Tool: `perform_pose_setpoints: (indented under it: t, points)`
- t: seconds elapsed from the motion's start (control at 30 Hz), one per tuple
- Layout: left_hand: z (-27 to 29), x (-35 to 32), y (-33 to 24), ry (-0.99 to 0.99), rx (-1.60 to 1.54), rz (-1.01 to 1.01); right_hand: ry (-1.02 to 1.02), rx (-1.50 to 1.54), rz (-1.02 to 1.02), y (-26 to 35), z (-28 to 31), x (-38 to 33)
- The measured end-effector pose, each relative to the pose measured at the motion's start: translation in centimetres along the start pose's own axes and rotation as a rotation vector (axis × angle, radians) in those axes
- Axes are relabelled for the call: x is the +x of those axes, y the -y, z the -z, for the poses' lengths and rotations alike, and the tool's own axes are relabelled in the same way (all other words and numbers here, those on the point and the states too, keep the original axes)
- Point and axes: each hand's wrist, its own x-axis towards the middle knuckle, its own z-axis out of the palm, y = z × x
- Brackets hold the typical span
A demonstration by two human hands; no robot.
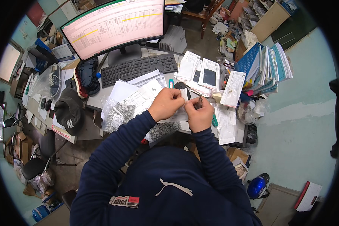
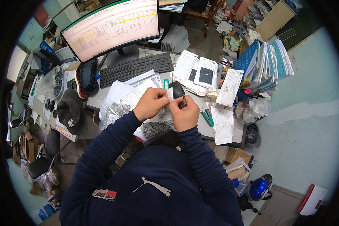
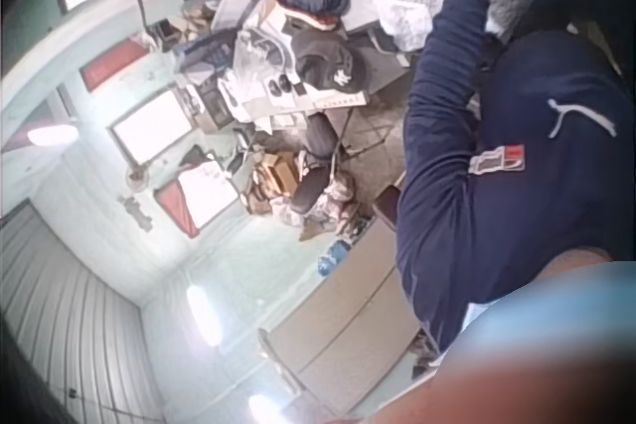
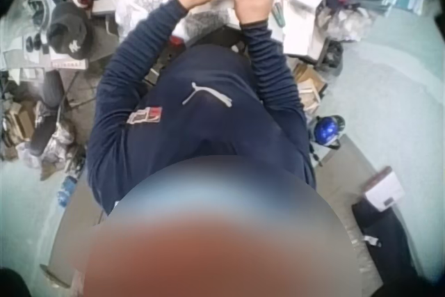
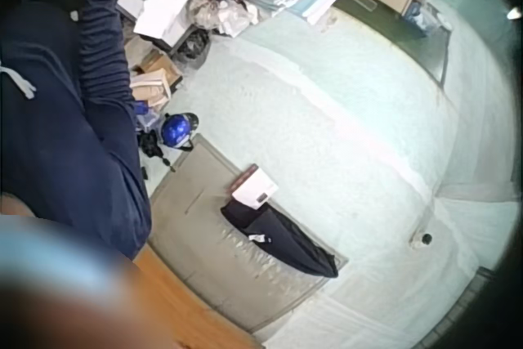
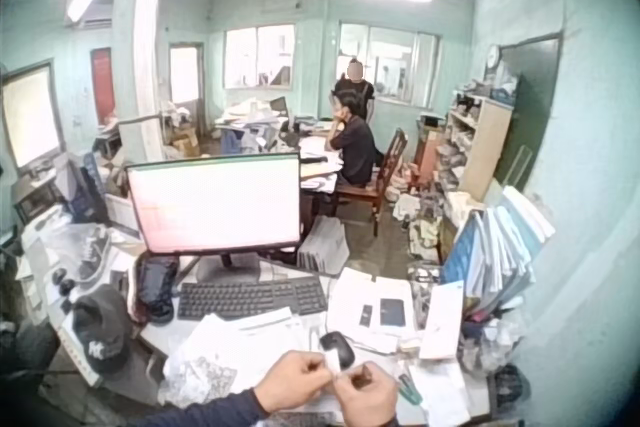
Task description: The person unpacks small metal parts from a cardboard box, places them on a desk, and then repacks them into the box. They handle multiple plastic bags containing small metal parts and use a pen to write on the bags.
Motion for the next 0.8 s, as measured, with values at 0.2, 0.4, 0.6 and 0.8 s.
perform_pose_setpoints:
  t: [0.2,0.4,0.6,0.8]
  points:
    - [0.9,0.0,0.5,0.076,0.053,-0.099,0.198,0.138,-0.167,2.1,1.2,0.4]
    - [0.7,-0.3,0.8,0.082,0.014,-0.219,0.322,0.078,-0.138,2.0,1.8,1.2]
    - [-0.6,-1.0,1.0,-0.051,0.028,-0.192,0.101,-0.014,-0.030,0.4,0.7,0.7]
    - [-0.1,-1.1,0.0,-0.163,0.340,-0.242,0.102,-0.347,0.148,0.4,1.2,1.7]
